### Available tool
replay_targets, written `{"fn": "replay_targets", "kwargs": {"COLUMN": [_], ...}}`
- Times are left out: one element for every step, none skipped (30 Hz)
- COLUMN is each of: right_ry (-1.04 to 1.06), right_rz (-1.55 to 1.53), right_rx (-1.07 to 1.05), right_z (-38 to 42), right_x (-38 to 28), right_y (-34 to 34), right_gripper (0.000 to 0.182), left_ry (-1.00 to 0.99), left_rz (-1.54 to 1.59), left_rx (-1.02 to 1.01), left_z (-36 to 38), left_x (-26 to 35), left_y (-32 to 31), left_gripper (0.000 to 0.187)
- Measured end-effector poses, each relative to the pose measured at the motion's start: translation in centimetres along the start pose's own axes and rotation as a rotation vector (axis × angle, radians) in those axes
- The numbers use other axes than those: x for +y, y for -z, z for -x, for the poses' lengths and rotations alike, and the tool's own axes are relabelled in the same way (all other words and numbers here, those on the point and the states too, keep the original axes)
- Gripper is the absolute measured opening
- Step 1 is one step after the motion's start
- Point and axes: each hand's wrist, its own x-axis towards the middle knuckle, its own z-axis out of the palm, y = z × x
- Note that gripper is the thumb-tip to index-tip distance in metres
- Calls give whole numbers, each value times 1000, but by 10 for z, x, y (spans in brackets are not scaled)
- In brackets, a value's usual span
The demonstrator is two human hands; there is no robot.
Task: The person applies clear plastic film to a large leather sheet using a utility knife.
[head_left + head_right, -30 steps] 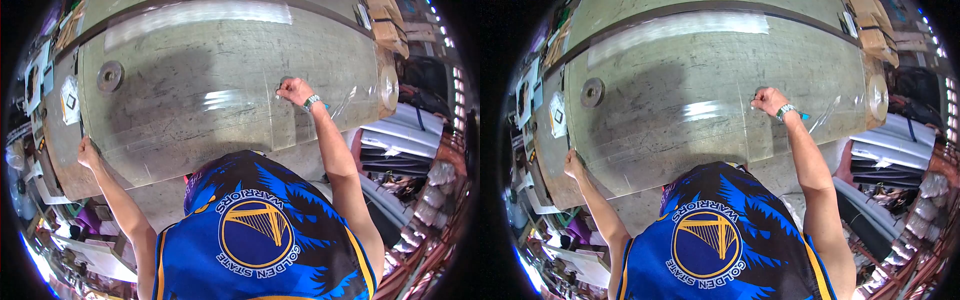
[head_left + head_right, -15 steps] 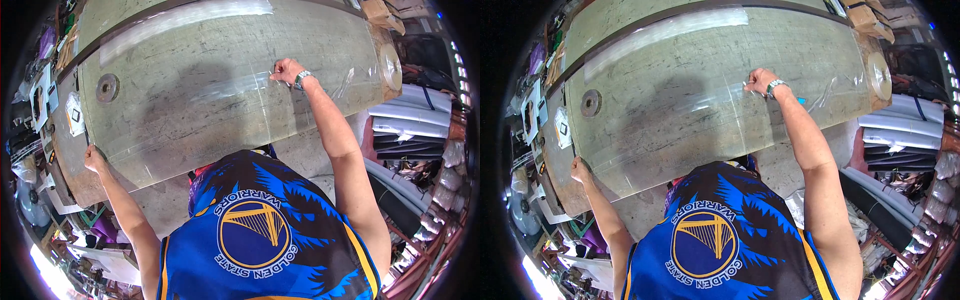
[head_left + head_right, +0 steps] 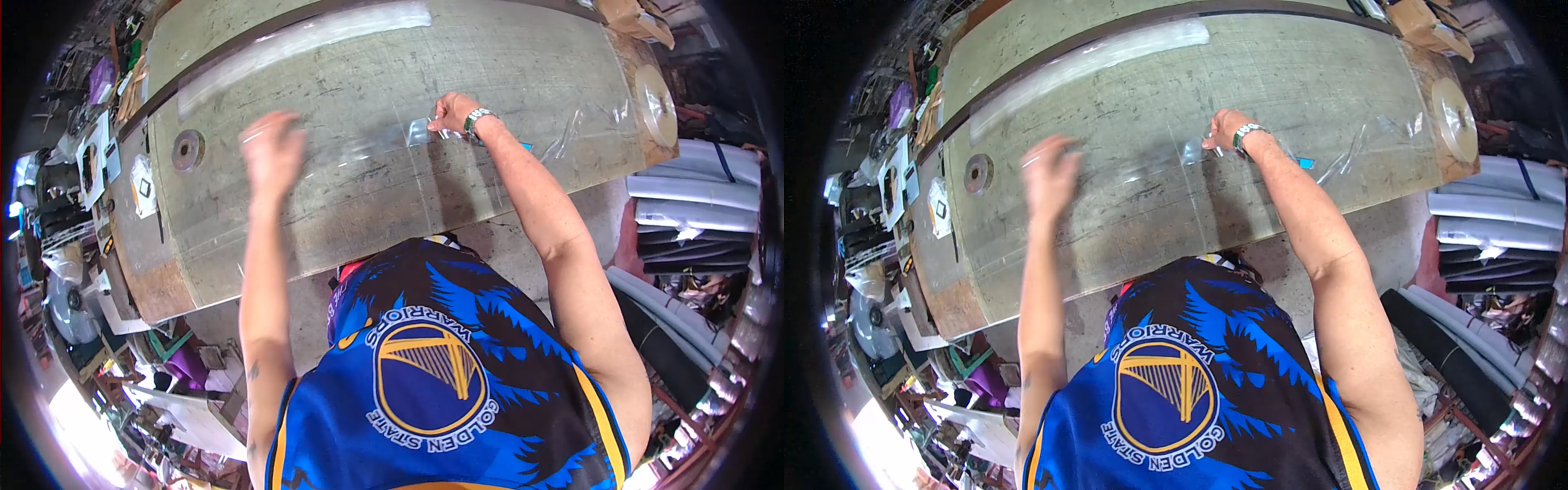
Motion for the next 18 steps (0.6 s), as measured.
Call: {"fn": "replay_targets", "kwargs": {"right_ry": [-12,-26,-41,-97,-79,-62,-50,-28,-25,-24,-21,-5,1,9,18,14,22,30], "right_rz": [7,16,27,66,86,104,101,101,97,95,96,99,110,124,138,130,121,110], "right_rx": [-20,-36,-49,-64,-50,-33,-9,-17,-11,-7,-2,-25,-20,-15,-13,-26,-27,-29], "right_z": [0,0,0,1,1,0,3,6,9,12,13,9,8,6,5,7,7,8], "right_x": [0,-1,-1,-7,-7,-7,-4,-4,-4,-5,-5,-2,-1,0,2,1,1,1], "right_y": [0,0,3,5,3,1,3,4,5,5,7,5,4,3,1,3,6,8], "right_gripper": [37,39,41,39,39,40,41,45,45,45,45,47,48,48,49,51,51,51], "left_ry": [-131,-271,-284,-298,-308,-322,-350,-352,-356,-359,-360,-344,-336,-325,-312,-317,-320,-323], "left_rz": [149,165,189,214,159,103,35,8,6,6,8,-2,5,12,20,37,53,69], "left_rx": [-202,-348,-429,-510,-555,-601,-658,-711,-721,-731,-737,-764,-775,-784,-794,-791,-787,-785], "left_z": [-8,-18,-25,-30,-34,-39,-48,-52,-54,-56,-58,-59,-60,-61,-62,-62,-62,-62], "left_x": [32,56,74,84,85,86,95,95,95,94,95,95,96,96,96,97,97,97], "left_y": [-30,-58,-82,-100,-109,-119,-124,-123,-121,-120,-119,-120,-119,-118,-118,-118,-118,-118], "left_gripper": [31,34,35,36,38,40,42,42,43,45,46,48,48,48,47,48,48,49]}}
